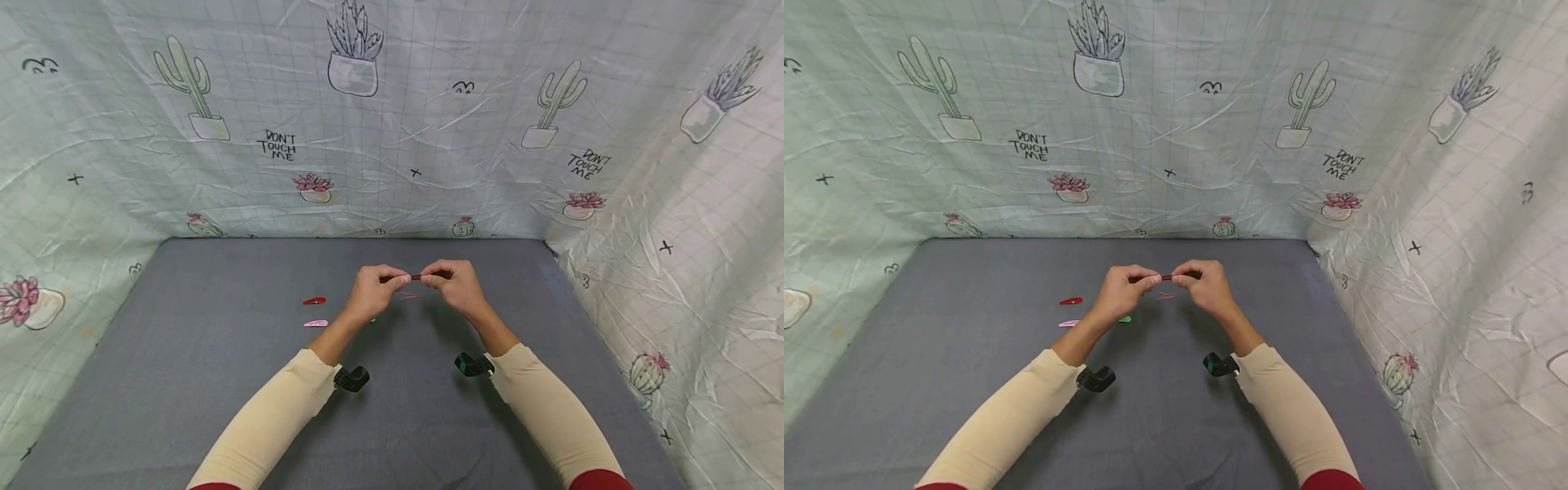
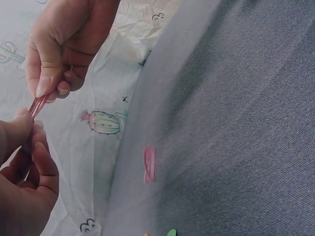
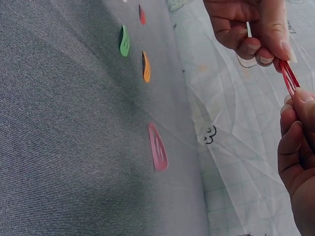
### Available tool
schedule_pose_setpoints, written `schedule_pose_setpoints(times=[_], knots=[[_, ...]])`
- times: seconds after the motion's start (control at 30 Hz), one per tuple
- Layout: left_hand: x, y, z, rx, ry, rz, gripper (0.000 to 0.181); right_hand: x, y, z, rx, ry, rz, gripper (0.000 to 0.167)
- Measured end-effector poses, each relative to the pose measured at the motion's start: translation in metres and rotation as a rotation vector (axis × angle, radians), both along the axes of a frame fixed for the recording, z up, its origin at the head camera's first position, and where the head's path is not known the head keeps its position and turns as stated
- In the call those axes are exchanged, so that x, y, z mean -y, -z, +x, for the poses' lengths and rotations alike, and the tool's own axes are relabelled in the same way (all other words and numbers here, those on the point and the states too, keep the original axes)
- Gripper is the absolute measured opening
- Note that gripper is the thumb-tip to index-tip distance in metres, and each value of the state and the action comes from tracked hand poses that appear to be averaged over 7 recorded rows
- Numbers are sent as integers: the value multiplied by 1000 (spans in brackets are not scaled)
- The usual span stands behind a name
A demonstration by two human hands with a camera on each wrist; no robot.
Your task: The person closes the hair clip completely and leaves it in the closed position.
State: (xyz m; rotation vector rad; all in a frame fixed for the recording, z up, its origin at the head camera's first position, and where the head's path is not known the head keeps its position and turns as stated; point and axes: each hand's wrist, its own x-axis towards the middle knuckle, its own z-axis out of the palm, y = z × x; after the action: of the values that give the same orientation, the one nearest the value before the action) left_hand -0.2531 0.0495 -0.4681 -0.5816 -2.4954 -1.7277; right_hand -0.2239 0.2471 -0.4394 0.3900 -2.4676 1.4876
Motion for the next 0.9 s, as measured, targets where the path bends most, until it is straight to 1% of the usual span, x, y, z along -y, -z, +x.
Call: schedule_pose_setpoints(times=[0.17, 0.23, 0.43, 0.6, 0.73, 0.9], knots=[[-2, 1, 0, 2, -14, 34, 17, -6, 18, -15, -3, 6, 1, 10], [-2, 2, -1, 7, -15, 46, 16, -7, 20, -16, -7, 3, -6, 10], [-2, 3, -3, 13, -12, 68, 17, -6, 23, -18, -19, -11, -29, 10], [-1, 5, -3, 9, -24, 73, 16, -4, 24, -21, -30, -16, -4, 9], [-2, 6, -3, 0, -29, 70, 16, -3, 26, -22, -18, -13, 10, 8], [-4, 7, -2, -7, -40, 70, 16, -4, 26, -22, -17, -30, 15, 9]])
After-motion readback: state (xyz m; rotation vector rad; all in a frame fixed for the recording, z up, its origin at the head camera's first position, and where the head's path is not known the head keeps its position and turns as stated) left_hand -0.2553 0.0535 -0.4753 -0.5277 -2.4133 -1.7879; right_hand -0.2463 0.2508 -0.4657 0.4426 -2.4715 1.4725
